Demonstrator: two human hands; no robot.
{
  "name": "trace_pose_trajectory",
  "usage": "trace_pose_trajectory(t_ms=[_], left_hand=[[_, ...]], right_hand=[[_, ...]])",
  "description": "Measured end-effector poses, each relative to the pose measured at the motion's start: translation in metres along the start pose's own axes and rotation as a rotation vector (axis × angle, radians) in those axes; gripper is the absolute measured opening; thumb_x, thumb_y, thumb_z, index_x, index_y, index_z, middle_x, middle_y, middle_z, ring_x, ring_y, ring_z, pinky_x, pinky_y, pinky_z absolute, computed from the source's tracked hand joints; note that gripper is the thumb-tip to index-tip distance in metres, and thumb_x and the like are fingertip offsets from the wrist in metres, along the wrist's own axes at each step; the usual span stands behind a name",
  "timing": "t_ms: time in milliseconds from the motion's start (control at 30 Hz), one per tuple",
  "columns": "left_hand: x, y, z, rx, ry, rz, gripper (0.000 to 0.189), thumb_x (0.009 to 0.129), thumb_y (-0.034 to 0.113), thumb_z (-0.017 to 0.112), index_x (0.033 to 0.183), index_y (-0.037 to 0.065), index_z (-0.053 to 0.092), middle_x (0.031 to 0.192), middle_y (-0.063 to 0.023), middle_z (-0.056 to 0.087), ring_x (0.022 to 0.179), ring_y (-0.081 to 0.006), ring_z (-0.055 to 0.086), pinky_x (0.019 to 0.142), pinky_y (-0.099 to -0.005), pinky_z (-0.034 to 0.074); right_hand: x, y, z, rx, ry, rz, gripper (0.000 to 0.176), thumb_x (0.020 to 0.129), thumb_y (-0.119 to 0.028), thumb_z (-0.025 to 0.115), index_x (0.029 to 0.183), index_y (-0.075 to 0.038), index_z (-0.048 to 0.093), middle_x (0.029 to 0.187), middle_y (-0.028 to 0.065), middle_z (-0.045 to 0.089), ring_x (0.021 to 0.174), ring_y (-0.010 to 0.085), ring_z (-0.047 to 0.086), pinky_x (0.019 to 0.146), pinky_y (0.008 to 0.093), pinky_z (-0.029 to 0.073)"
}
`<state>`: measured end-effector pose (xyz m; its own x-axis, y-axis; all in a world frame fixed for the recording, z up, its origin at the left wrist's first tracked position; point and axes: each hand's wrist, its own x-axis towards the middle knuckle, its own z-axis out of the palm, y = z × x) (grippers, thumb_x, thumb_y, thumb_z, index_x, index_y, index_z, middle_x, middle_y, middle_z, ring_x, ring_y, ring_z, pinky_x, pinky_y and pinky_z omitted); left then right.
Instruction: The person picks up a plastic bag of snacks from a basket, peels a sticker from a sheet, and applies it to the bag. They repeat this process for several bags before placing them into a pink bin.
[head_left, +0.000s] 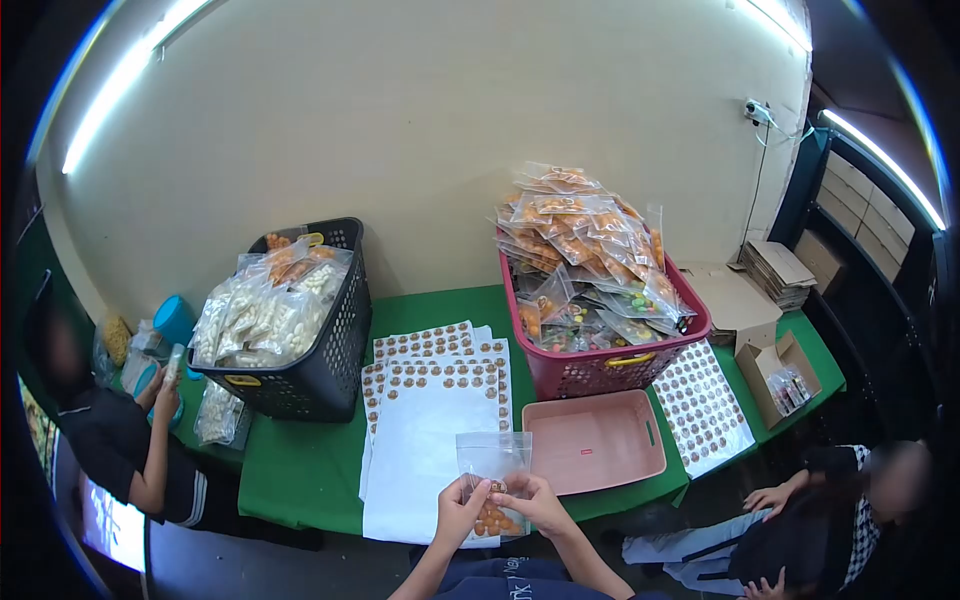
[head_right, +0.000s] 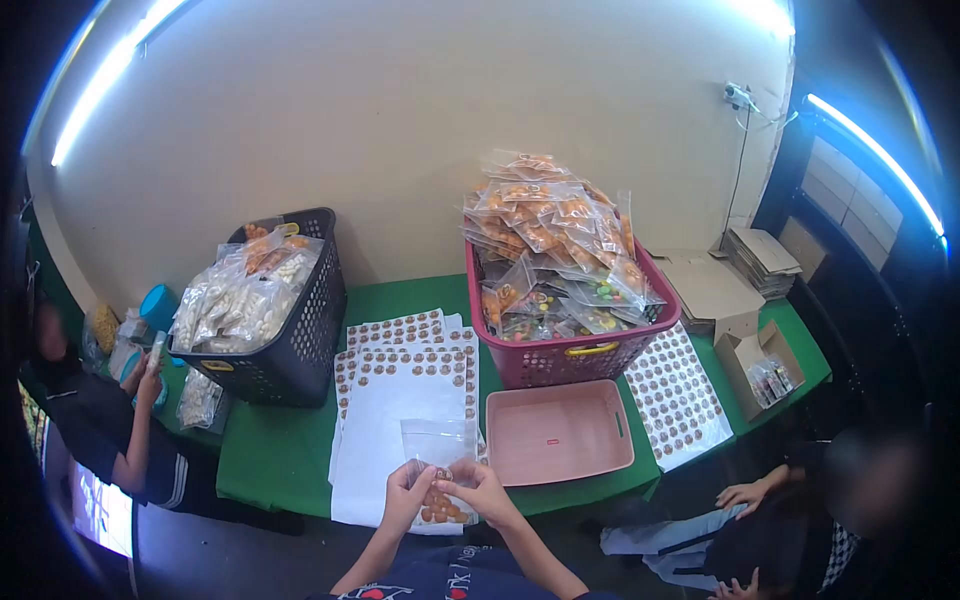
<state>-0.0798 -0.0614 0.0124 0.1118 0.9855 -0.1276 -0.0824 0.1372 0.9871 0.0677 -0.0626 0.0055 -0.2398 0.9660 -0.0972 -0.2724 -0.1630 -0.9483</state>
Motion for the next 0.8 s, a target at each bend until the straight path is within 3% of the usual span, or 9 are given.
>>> trace_pose_trajectory(t_ms=[167,267,367,400,500,800], left_hand=[[0.000,0.003,-0.015,-0.083,-0.162,0.022,0.015,0.081,0.012,0.055,0.089,0.000,0.054,0.083,-0.0052,0.058,0.073,-0.0082,0.054,0.065,-0.0210,0.043],[0.000,0.002,-0.015,-0.090,-0.114,0.010,0.014,0.079,0.009,0.056,0.089,0.001,0.053,0.085,-0.0051,0.057,0.075,-0.0088,0.054,0.067,-0.0223,0.043],[0.004,-0.003,-0.014,-0.037,-0.136,0.054,0.011,0.077,0.007,0.055,0.087,0.002,0.053,0.080,-0.0035,0.057,0.072,-0.0083,0.053,0.066,-0.0221,0.043],[0.005,-0.003,-0.013,0.032,-0.154,-0.042,0.008,0.076,0.006,0.053,0.084,0.003,0.052,0.076,-0.0026,0.056,0.067,-0.0075,0.052,0.063,-0.0212,0.042],[0.013,-0.005,-0.013,0.086,-0.219,0.131,0.008,0.076,0.006,0.054,0.082,0.002,0.053,0.072,-0.0004,0.055,0.067,-0.0045,0.050,0.057,-0.0184,0.040],[0.033,0.002,-0.023,0.060,-0.224,-0.013,0.010,0.078,0.012,0.057,0.081,0.002,0.056,0.073,-0.0010,0.057,0.068,-0.0050,0.051,0.061,-0.0188,0.040]], right_hand=[[0.006,0.010,0.001,0.069,0.025,-0.016,0.013,0.073,-0.007,0.064,0.083,-0.001,0.058,0.078,0.0019,0.059,0.074,0.0082,0.055,0.069,0.0208,0.043],[0.004,0.003,0.007,0.033,0.056,-0.017,0.011,0.074,-0.005,0.063,0.083,-0.001,0.058,0.078,0.0026,0.059,0.073,0.0088,0.055,0.069,0.0211,0.043],[0.004,-0.004,0.011,0.091,0.028,-0.061,0.009,0.074,-0.004,0.062,0.082,0.000,0.058,0.078,0.0037,0.060,0.073,0.0092,0.055,0.069,0.0215,0.043],[0.004,-0.004,0.011,0.079,0.054,-0.084,0.009,0.075,-0.004,0.061,0.082,0.000,0.059,0.078,0.0040,0.060,0.073,0.0093,0.055,0.069,0.0216,0.043],[0.005,-0.001,0.011,0.054,0.125,-0.138,0.008,0.075,-0.005,0.061,0.081,0.000,0.059,0.077,0.0046,0.060,0.073,0.0095,0.055,0.069,0.0218,0.043],[0.017,-0.003,0.009,0.093,0.165,-0.171,0.013,0.079,-0.009,0.058,0.086,0.002,0.059,0.080,0.0054,0.060,0.075,0.0098,0.055,0.071,0.0217,0.043]])
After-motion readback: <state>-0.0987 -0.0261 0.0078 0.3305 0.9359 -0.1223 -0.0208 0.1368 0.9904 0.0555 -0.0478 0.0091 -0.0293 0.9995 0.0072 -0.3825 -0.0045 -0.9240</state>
